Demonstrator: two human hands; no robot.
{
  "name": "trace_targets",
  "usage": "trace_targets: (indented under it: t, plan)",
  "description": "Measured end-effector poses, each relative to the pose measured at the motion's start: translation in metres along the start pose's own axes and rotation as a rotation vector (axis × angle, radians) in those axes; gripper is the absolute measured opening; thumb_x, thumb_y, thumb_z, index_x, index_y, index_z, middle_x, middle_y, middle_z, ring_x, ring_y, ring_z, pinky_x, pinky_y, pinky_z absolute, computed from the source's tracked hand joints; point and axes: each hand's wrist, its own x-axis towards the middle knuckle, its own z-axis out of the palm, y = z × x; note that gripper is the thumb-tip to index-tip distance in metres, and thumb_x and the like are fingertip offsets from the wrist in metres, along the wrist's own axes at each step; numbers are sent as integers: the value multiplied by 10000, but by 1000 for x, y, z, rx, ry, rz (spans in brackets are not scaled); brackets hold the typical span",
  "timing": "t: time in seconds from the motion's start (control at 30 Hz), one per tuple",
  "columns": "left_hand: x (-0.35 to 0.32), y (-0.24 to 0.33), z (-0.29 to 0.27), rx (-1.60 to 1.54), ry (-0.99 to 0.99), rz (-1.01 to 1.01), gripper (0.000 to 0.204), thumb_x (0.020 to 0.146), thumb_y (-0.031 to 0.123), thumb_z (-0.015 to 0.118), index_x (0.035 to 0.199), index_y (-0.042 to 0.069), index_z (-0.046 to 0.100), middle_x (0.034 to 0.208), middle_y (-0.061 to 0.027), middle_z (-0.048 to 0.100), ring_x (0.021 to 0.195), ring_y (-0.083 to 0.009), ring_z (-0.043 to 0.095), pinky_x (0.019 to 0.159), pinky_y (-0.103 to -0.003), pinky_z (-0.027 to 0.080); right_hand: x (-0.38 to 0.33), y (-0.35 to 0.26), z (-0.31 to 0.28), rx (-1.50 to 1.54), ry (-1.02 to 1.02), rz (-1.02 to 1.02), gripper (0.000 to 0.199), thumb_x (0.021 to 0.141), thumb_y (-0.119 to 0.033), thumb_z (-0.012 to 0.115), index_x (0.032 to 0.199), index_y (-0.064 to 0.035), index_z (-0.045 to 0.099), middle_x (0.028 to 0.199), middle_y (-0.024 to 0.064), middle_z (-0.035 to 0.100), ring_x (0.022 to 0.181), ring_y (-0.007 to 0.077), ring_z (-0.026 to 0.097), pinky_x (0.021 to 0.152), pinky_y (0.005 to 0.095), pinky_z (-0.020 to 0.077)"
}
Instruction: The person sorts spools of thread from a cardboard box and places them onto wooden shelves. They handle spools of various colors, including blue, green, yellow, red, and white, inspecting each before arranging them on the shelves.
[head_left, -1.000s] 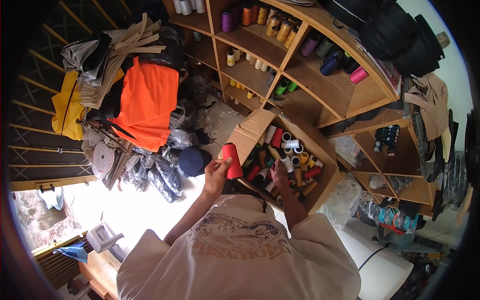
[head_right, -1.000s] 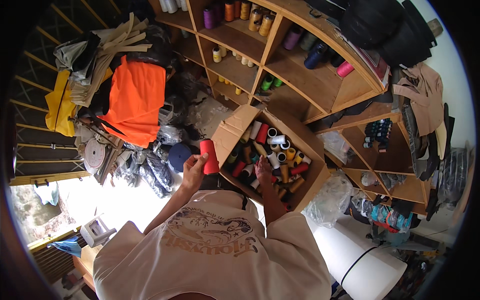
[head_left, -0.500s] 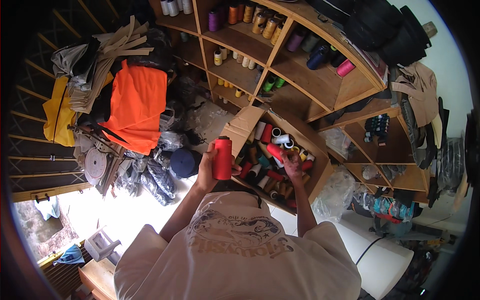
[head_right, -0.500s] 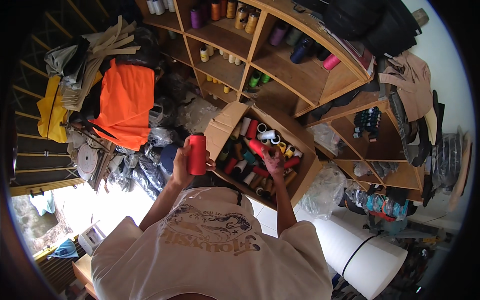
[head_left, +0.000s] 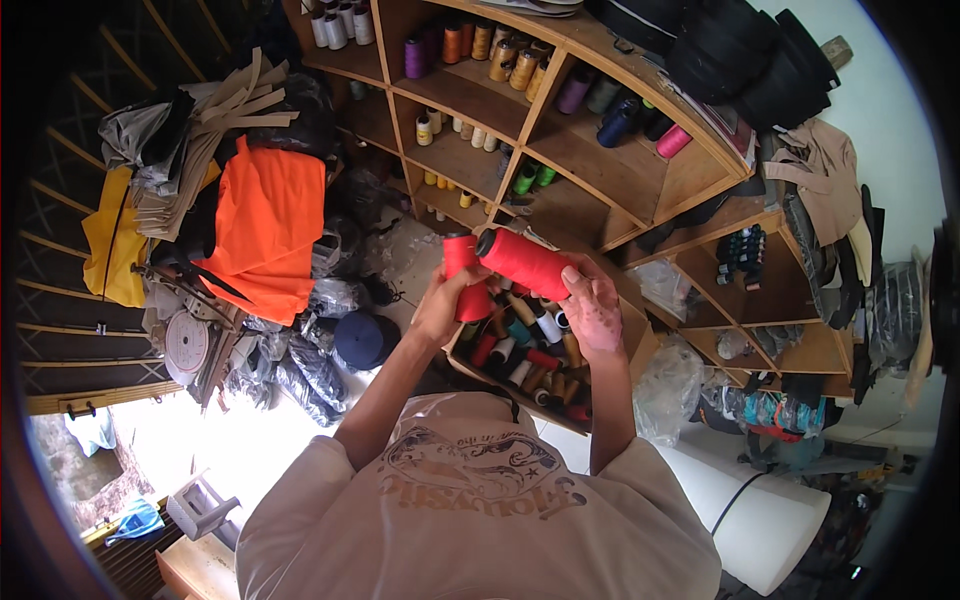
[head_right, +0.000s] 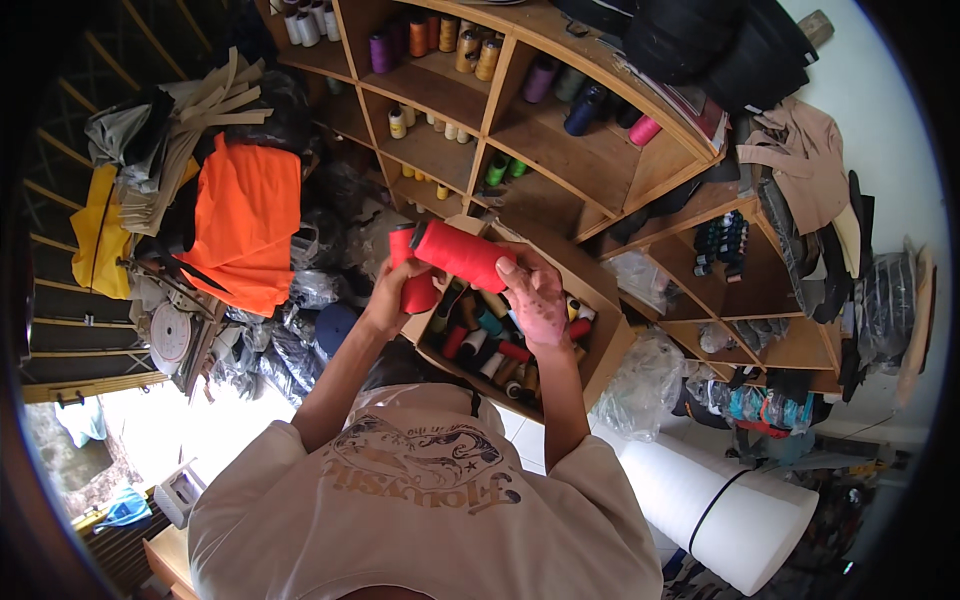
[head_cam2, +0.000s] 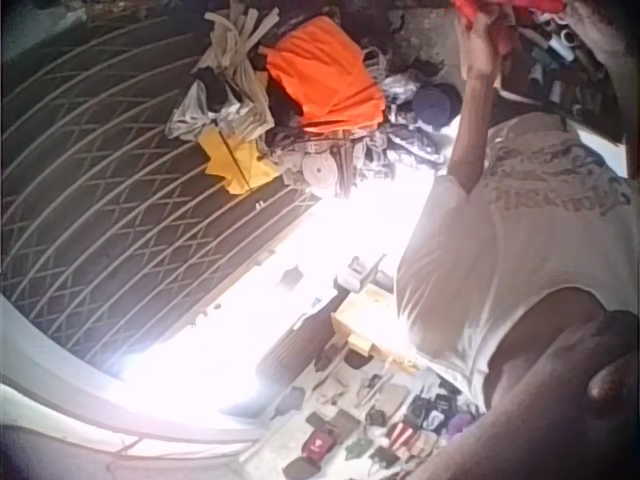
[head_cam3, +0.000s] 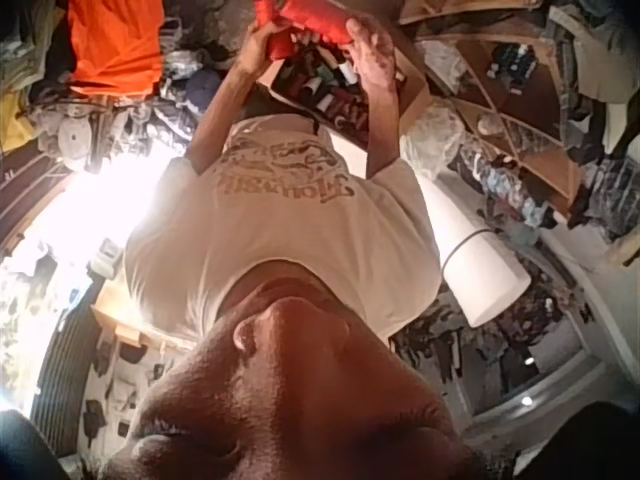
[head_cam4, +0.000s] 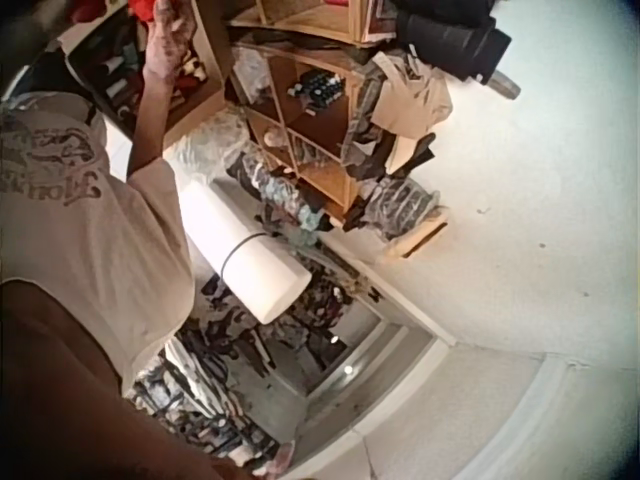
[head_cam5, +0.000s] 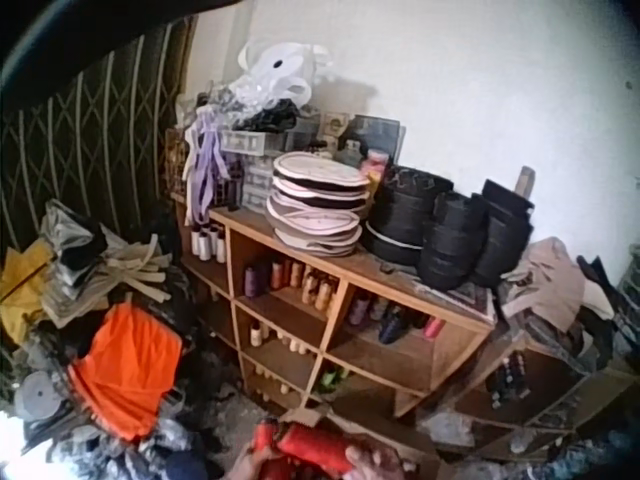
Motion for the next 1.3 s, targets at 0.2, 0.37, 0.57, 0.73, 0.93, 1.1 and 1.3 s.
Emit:
trace_targets:
  t: [0.2,0.37,0.57,0.73,0.93,1.1,1.3]
  plan:
    - [-11,-5,22,-71,-184,-233,314,846,168,596,1117,53,485,815,-91,586,674,-155,548,652,-317,487,5,-14,5,-288,73,-155,297,917,-175,632,1119,35,575,1006,114,647,890,180,627,836,316,494]
    - [-23,-5,19,-138,-45,-117,303,808,125,672,1066,29,544,728,-30,538,647,-131,561,614,-297,471,3,-26,-1,-130,129,-85,327,918,-215,645,1114,37,577,1014,107,649,938,154,604,863,285,472]
    - [-28,6,18,117,-16,-66,224,793,95,695,982,12,605,719,-42,585,627,-134,580,617,-291,485,6,-22,-1,-385,174,-223,373,913,-250,660,1140,24,545,1028,119,632,870,173,610,759,285,493]
    - [-46,70,46,661,-101,71,225,728,77,768,864,6,603,696,-29,597,642,-109,593,594,-278,483,8,-2,-4,-1006,208,-412,377,886,-217,681,1153,-31,491,962,192,637,831,304,638,732,381,501]
    - [-7,117,35,1002,-216,380,249,734,135,777,866,18,601,720,-11,603,635,-85,557,604,-267,474,-10,2,7,-1169,-200,-303,336,848,-197,679,1115,-39,551,971,177,628,860,324,639,754,388,505]
    - [22,82,5,711,-167,136,225,757,141,769,868,19,617,710,-34,636,642,-110,606,626,-275,493,-36,1,14,-584,-213,-66,402,843,-225,686,1157,-20,542,1028,98,610,898,155,594,792,288,474]
    - [-39,-14,24,27,8,18,239,797,157,725,947,42,579,784,-68,632,681,-156,624,648,-314,512,-31,-13,19,-267,236,-393,505,863,-356,687,1154,13,504,1076,103,562,941,168,569,842,299,466]
